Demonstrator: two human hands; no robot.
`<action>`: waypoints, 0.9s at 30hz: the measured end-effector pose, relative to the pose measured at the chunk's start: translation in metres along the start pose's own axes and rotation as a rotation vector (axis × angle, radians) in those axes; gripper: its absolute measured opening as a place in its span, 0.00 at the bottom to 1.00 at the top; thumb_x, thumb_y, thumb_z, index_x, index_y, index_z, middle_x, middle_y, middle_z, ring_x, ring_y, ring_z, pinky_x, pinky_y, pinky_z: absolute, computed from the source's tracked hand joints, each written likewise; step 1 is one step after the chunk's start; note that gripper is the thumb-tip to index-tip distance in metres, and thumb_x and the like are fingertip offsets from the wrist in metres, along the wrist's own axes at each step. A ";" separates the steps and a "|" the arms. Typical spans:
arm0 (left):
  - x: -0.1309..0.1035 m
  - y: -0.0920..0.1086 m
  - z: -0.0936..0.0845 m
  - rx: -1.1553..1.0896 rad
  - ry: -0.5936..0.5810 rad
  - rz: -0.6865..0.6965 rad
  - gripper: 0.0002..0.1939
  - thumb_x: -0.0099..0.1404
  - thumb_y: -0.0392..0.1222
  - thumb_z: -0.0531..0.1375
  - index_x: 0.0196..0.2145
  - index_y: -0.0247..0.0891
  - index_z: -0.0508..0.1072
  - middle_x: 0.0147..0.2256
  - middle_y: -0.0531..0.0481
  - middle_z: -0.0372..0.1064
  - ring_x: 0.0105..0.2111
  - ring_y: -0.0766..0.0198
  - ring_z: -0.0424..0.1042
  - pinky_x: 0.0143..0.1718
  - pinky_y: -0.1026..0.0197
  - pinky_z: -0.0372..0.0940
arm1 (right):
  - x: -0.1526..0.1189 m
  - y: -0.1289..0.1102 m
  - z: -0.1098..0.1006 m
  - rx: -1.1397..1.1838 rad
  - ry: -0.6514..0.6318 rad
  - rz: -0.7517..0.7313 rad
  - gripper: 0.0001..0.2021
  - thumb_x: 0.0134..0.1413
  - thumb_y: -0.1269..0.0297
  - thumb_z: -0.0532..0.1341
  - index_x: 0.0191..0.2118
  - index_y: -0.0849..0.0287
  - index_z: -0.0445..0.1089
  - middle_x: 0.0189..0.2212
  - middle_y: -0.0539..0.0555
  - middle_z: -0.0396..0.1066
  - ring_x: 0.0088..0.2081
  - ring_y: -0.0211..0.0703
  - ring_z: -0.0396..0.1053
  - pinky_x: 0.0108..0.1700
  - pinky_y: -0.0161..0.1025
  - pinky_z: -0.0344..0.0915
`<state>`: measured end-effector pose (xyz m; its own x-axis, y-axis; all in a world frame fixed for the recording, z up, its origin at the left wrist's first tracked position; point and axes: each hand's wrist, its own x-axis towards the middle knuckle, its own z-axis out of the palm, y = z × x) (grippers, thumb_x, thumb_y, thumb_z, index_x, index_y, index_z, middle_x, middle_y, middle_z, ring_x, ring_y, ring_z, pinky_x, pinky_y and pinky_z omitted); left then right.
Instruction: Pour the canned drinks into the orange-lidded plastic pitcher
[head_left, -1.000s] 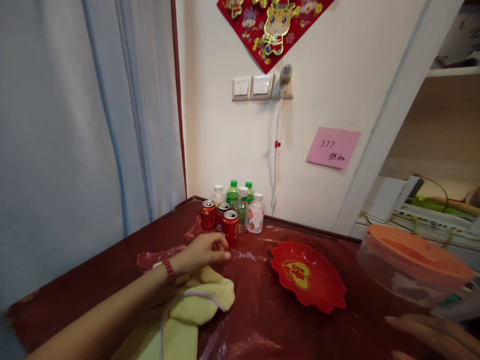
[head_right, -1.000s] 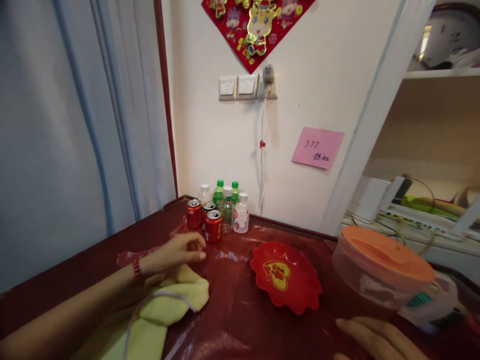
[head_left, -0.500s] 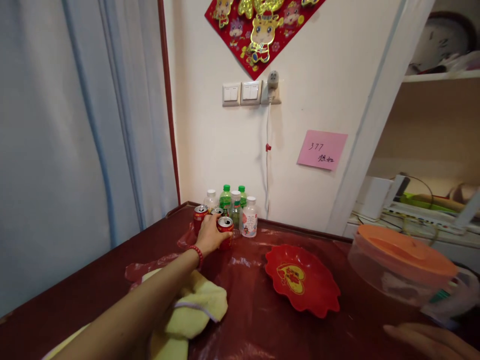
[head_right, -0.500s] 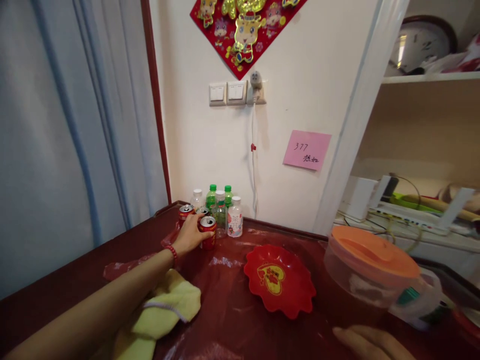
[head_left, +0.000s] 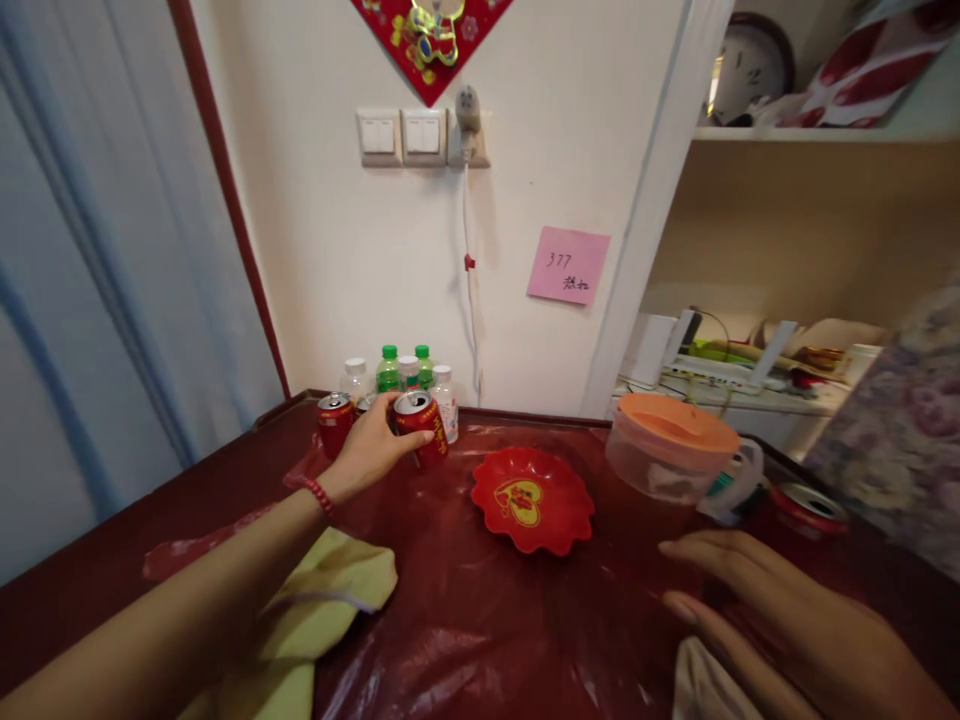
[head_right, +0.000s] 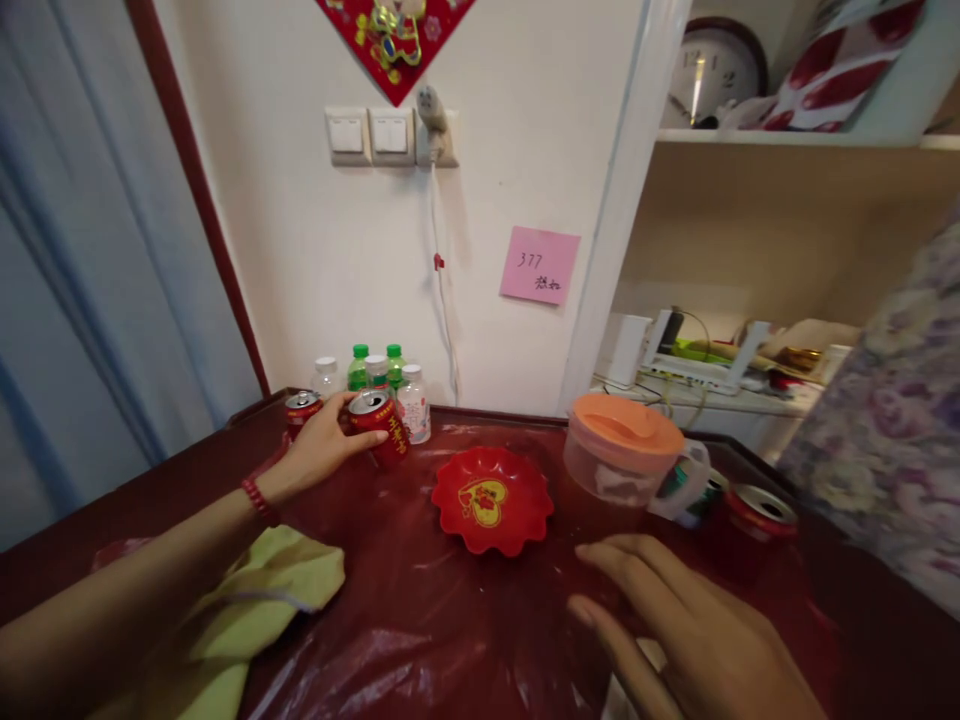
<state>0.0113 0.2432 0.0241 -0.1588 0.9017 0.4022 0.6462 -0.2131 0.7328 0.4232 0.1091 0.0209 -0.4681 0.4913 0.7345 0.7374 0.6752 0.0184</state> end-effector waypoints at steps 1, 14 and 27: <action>-0.001 0.012 0.006 -0.038 -0.025 0.029 0.39 0.52 0.52 0.72 0.58 0.37 0.66 0.56 0.38 0.73 0.55 0.45 0.74 0.58 0.44 0.66 | 0.006 -0.005 -0.004 0.022 -0.001 0.014 0.11 0.70 0.55 0.56 0.53 0.47 0.70 0.44 0.50 0.78 0.41 0.42 0.79 0.38 0.28 0.75; -0.021 0.027 0.129 -0.154 -0.286 0.171 0.31 0.56 0.47 0.69 0.55 0.39 0.67 0.57 0.39 0.72 0.58 0.46 0.71 0.62 0.43 0.62 | -0.008 0.024 -0.017 0.168 0.376 0.643 0.12 0.65 0.50 0.64 0.48 0.47 0.76 0.43 0.48 0.77 0.42 0.43 0.75 0.46 0.36 0.69; -0.026 0.002 0.147 -0.187 -0.301 0.165 0.37 0.57 0.51 0.66 0.62 0.44 0.61 0.59 0.44 0.72 0.58 0.47 0.72 0.62 0.43 0.63 | 0.001 0.127 0.048 0.370 0.690 0.970 0.26 0.57 0.40 0.65 0.50 0.57 0.75 0.50 0.59 0.73 0.52 0.53 0.68 0.58 0.54 0.63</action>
<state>0.1265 0.2744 -0.0652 0.1796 0.9137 0.3645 0.4935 -0.4042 0.7701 0.4934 0.2218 -0.0083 0.6281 0.5578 0.5426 0.4016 0.3649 -0.8400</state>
